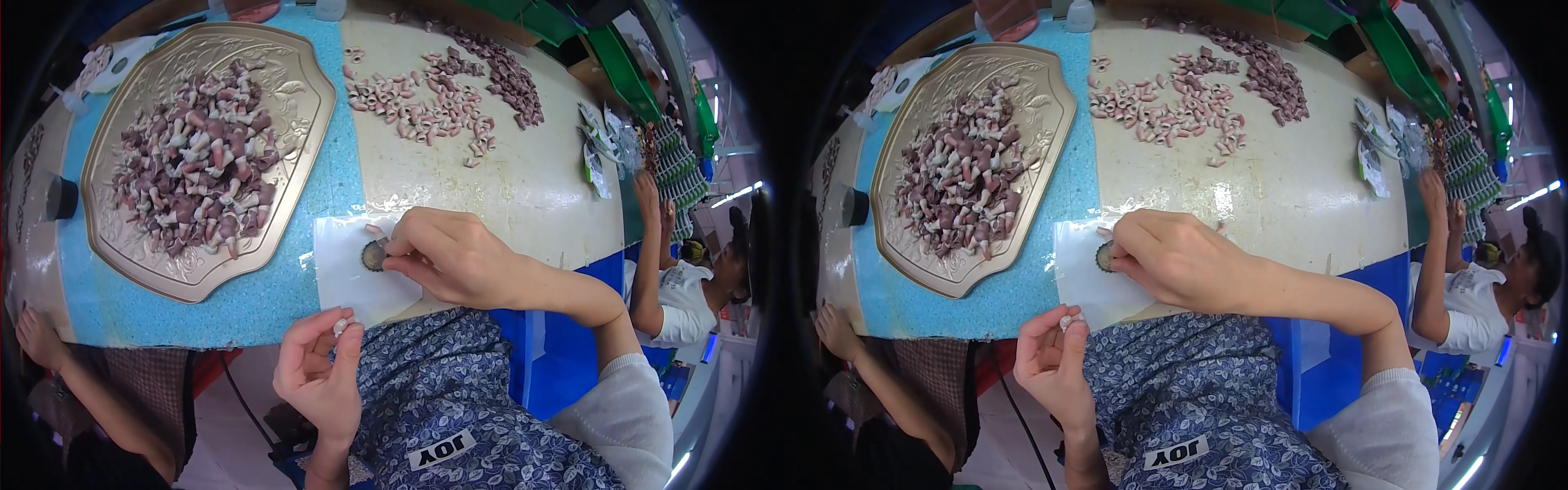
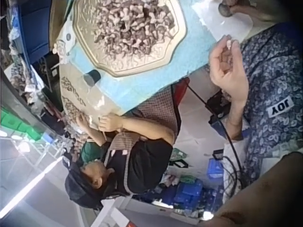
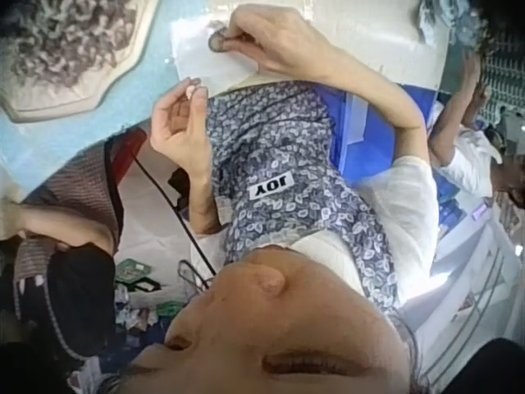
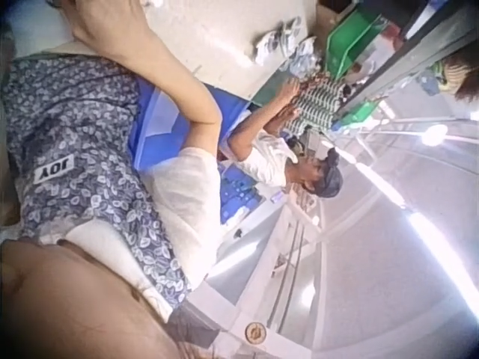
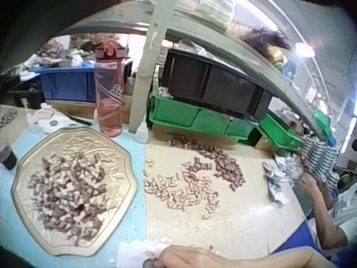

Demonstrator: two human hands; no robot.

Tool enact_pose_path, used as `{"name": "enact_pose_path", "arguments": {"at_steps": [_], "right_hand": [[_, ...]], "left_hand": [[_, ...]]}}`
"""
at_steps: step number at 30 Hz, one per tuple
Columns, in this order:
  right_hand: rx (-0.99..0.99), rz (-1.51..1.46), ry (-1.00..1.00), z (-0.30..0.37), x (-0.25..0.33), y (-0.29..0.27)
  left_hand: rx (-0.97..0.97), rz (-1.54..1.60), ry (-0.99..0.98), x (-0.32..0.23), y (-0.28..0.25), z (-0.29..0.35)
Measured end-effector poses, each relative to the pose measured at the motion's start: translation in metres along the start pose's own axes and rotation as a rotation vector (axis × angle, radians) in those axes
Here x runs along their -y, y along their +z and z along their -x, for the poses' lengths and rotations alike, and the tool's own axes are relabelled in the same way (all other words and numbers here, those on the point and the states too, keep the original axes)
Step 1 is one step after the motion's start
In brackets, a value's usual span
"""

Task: The person assembles small plastic components into metal caps by hand at a workbench.

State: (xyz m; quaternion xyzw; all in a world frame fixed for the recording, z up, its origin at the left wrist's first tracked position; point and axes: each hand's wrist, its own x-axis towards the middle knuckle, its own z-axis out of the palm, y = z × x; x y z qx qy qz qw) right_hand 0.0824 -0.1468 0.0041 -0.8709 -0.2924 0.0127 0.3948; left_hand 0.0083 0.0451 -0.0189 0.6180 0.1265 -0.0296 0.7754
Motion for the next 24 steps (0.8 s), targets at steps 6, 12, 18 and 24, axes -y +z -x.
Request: {"name": "enact_pose_path", "arguments": {"at_steps": [6,12,18,24], "right_hand": [[0.015,0.056,-0.001,-0.007,0.003,0.001],[0.082,0.139,0.007,-0.012,0.008,-0.001],[0.142,0.089,0.096,-0.016,0.021,-0.013],[-0.024,-0.176,0.230,-0.002,0.033,-0.022]], "left_hand": [[0.010,0.051,0.047,0.005,0.000,-0.002],[0.010,0.017,0.089,0.004,0.000,-0.003],[0.023,-0.051,0.169,0.005,0.003,-0.013],[0.055,0.120,0.012,-0.001,0.019,-0.020]]}}
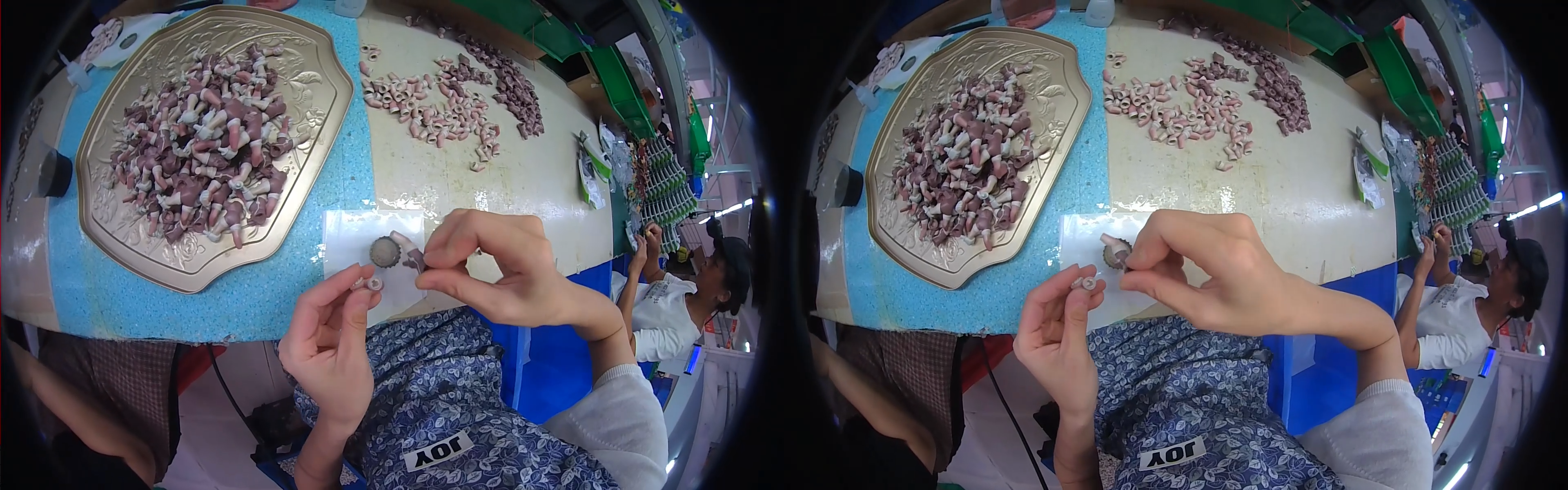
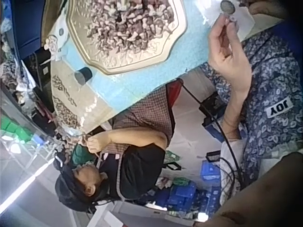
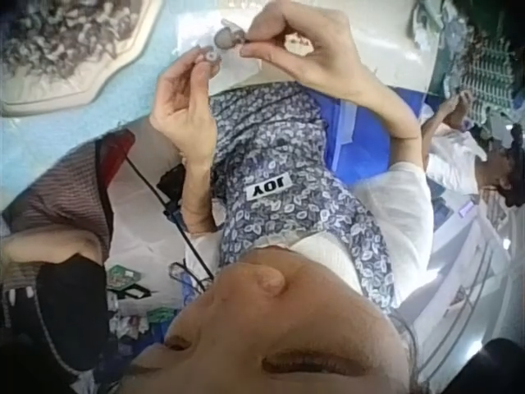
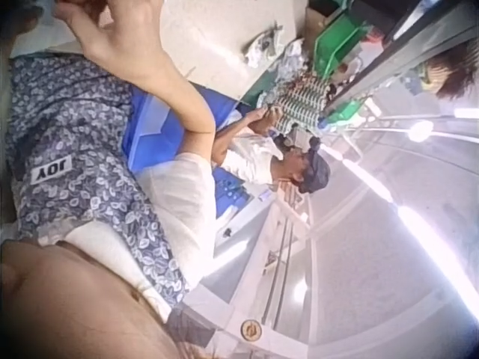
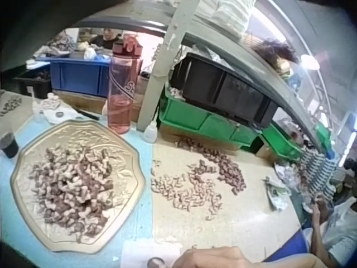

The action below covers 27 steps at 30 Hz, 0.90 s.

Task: The person assembles small plastic components into metal caps by hand at a workbench.

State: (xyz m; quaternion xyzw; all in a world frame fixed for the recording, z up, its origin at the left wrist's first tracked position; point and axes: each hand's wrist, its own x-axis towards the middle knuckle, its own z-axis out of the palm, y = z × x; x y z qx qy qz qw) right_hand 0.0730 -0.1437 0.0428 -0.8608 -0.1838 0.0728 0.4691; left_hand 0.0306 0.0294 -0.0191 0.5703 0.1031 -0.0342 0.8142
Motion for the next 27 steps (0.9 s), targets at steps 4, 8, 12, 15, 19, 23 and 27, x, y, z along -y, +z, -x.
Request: {"name": "enact_pose_path", "arguments": {"at_steps": [4,8,12,15,19,23,27], "right_hand": [[-0.089,-0.160,-0.086,0.006,0.002,0.000],[0.034,-0.145,-0.022,0.008,0.009,-0.007],[0.064,-0.136,-0.018,0.010,0.008,-0.008],[0.074,-0.124,-0.071,0.012,0.010,-0.007],[-0.036,-0.080,-0.212,0.015,0.002,0.005],[-0.106,-0.128,-0.201,0.018,-0.006,0.006],[-0.130,0.185,-0.125,0.021,0.002,-0.006]], "left_hand": [[0.004,0.066,0.043,0.001,0.008,0.002],[0.025,0.038,0.068,0.001,0.011,0.006],[0.029,-0.087,0.218,0.007,0.010,0.010],[0.039,-0.135,0.326,0.012,0.011,0.013],[0.008,-0.082,0.355,0.011,0.020,0.013],[0.035,-0.119,0.397,0.013,0.016,0.007],[0.037,-0.181,0.373,0.009,0.024,0.009]]}}
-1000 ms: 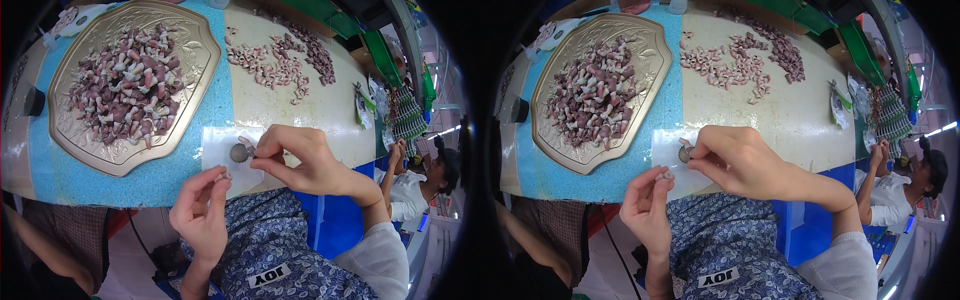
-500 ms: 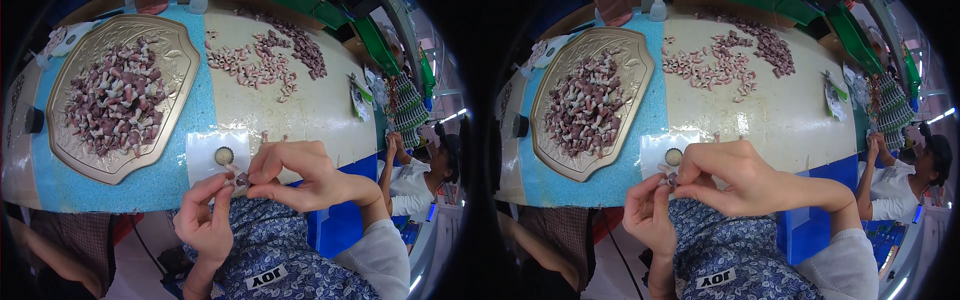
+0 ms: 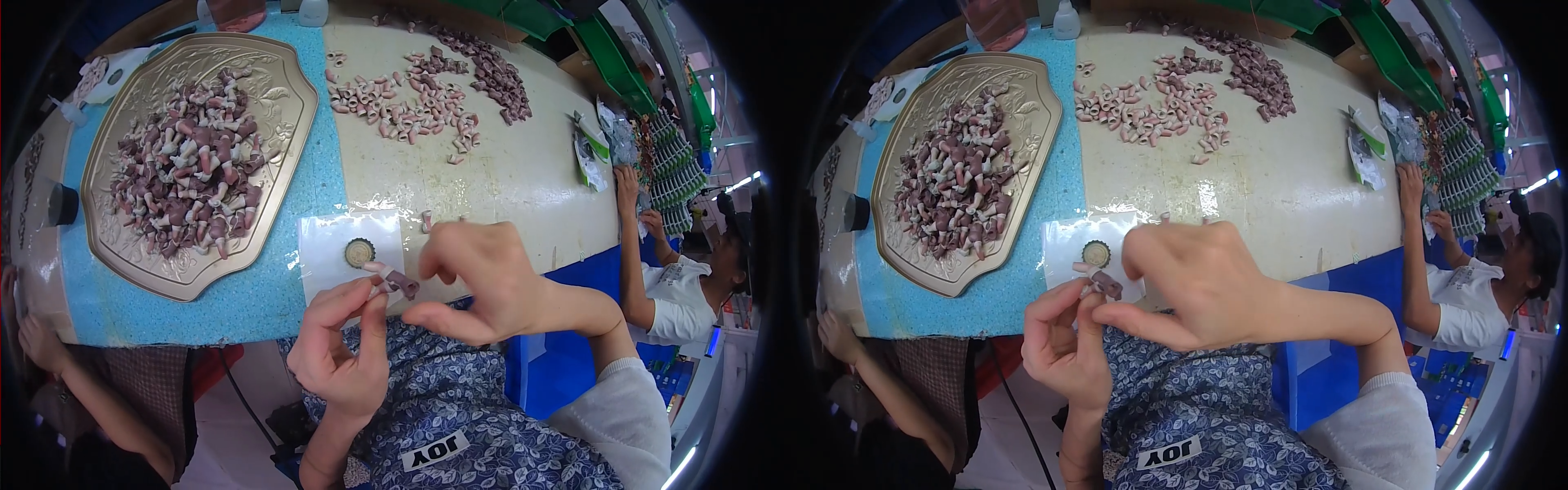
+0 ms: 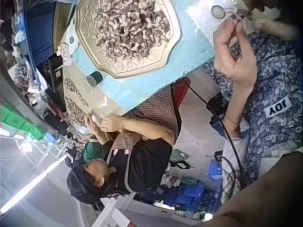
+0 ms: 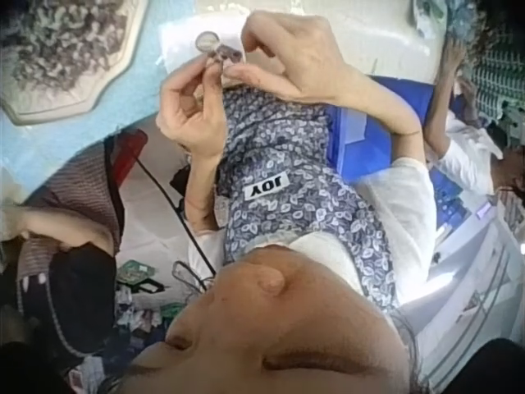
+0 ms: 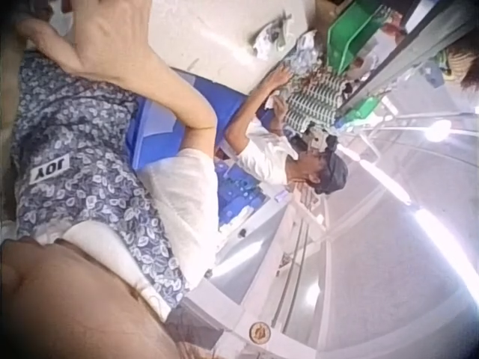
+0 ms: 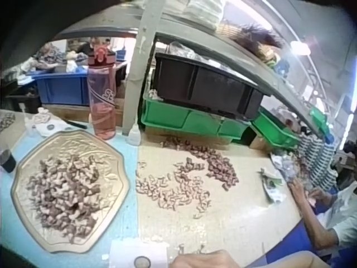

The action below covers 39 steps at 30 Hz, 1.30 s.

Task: The person assembles small plastic components into metal caps by hand at a workbench.

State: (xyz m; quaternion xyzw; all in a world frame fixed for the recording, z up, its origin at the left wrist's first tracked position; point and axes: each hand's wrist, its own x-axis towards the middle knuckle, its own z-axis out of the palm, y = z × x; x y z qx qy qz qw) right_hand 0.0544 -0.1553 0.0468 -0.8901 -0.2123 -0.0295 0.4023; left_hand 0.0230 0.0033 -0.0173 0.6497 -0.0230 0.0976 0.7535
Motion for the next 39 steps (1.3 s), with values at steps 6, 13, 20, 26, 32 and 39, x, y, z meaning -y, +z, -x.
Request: {"name": "enact_pose_path", "arguments": {"at_steps": [6,13,20,26,32,39], "right_hand": [[0.134,0.252,-0.069,0.013,-0.001,0.018],[-0.016,0.188,-0.186,0.027,0.006,0.035],[-0.008,0.060,-0.250,0.026,-0.011,0.045],[0.003,-0.027,-0.114,0.022,-0.024,0.023],[-0.277,0.021,0.238,0.035,-0.044,-0.014],[-0.426,0.210,0.361,0.018,-0.105,-0.049]], "left_hand": [[0.190,-0.267,-0.028,-0.014,-0.001,-0.002],[0.256,-0.354,0.169,-0.012,0.006,0.008],[0.242,-0.324,0.252,0.003,-0.003,0.009],[0.295,-0.508,0.414,0.002,-0.024,-0.015],[0.051,-0.764,0.479,-0.007,-0.045,-0.064],[-0.129,-0.956,0.468,-0.002,-0.075,-0.174]]}}
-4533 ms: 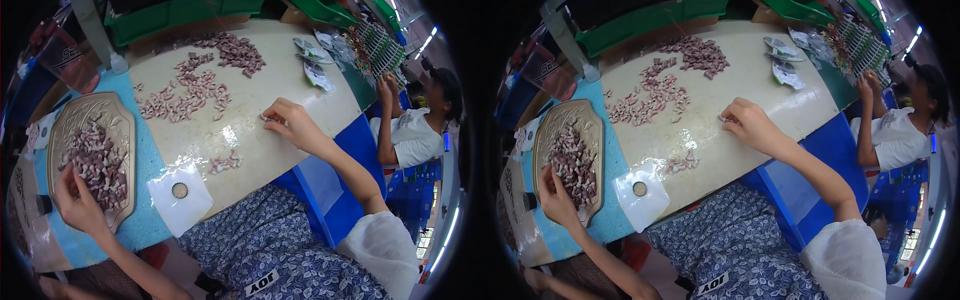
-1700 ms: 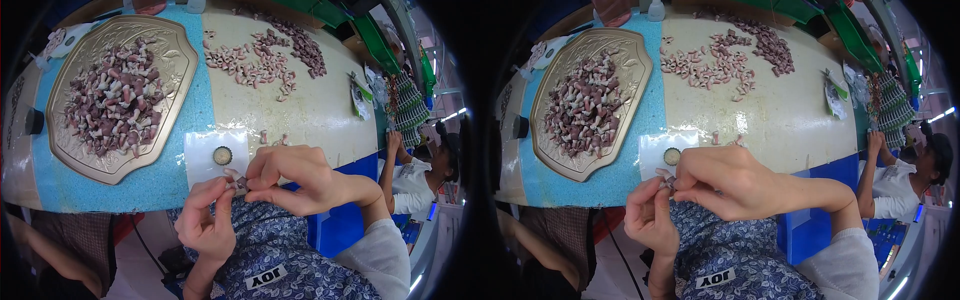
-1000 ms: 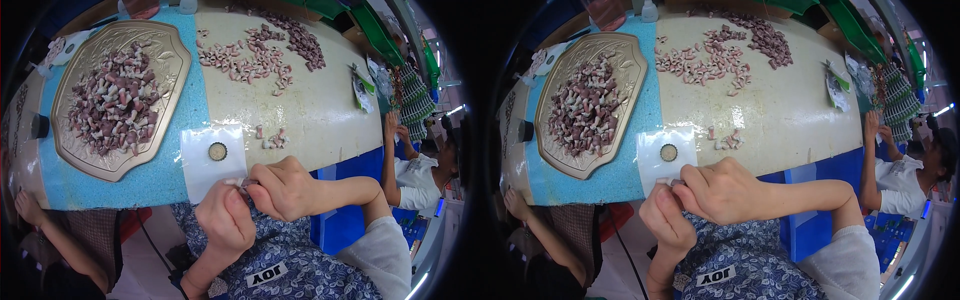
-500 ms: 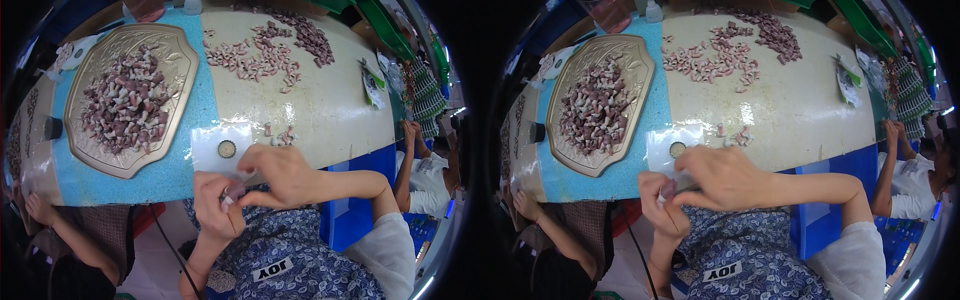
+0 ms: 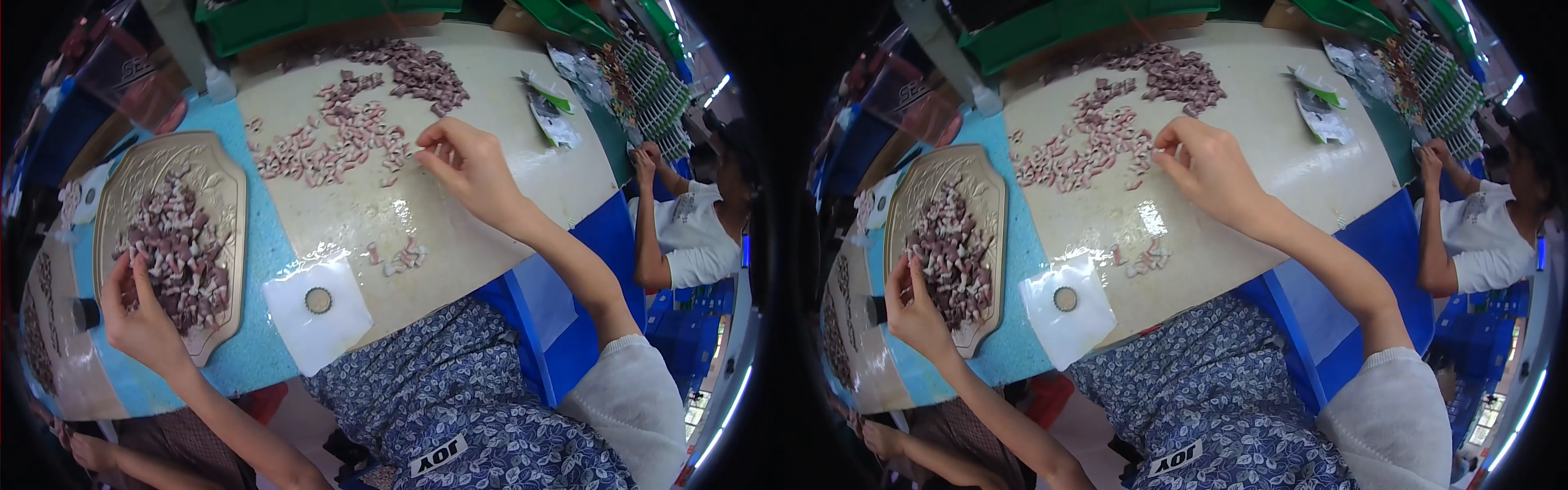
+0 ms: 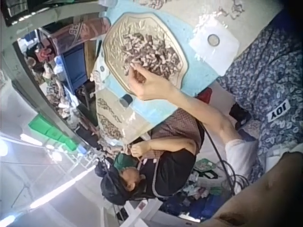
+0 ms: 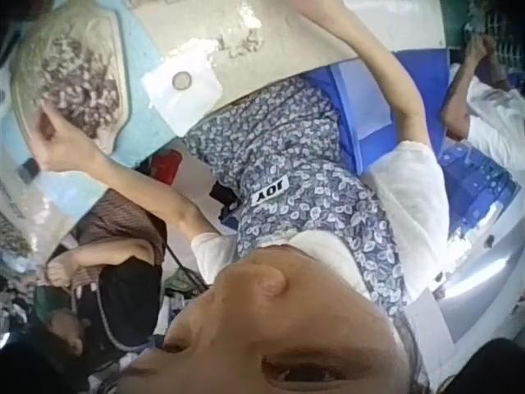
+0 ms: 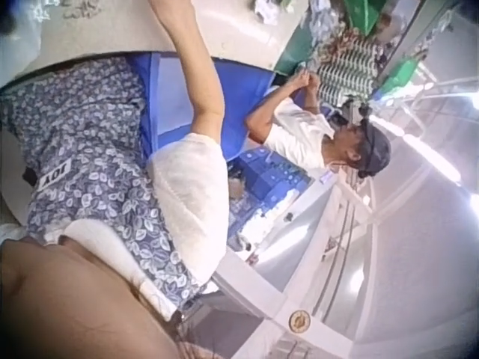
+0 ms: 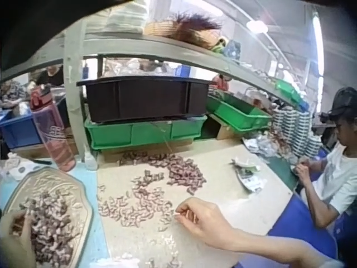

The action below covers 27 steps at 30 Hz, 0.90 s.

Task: The person assembles small plastic components into metal caps by hand at a workbench.

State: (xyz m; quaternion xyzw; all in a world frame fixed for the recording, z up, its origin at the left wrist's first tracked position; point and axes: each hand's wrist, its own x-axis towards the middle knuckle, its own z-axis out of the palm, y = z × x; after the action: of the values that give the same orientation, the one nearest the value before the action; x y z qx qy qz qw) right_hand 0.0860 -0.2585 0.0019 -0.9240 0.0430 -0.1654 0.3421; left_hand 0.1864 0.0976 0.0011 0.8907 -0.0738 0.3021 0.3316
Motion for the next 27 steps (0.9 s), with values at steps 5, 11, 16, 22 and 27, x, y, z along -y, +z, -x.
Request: {"name": "enact_pose_path", "arguments": {"at_steps": [5,11,16,22,27], "right_hand": [[-0.080,0.015,-0.054,-0.026,-0.019,-0.002],[-0.093,0.284,-0.414,-0.073,-0.069,-0.004],[0.108,0.402,-0.472,-0.093,-0.075,0.006],[0.191,0.306,-0.373,-0.076,-0.068,0.002],[0.173,0.192,-0.272,-0.056,-0.054,-0.012]], "left_hand": [[0.112,-0.055,0.007,0.015,0.002,-0.002],[0.171,0.045,-0.060,0.007,-0.017,-0.001],[0.076,0.028,0.006,-0.056,-0.021,0.015],[0.496,0.280,0.090,-0.120,0.022,0.022],[0.732,0.302,0.147,-0.136,0.057,0.026]]}}
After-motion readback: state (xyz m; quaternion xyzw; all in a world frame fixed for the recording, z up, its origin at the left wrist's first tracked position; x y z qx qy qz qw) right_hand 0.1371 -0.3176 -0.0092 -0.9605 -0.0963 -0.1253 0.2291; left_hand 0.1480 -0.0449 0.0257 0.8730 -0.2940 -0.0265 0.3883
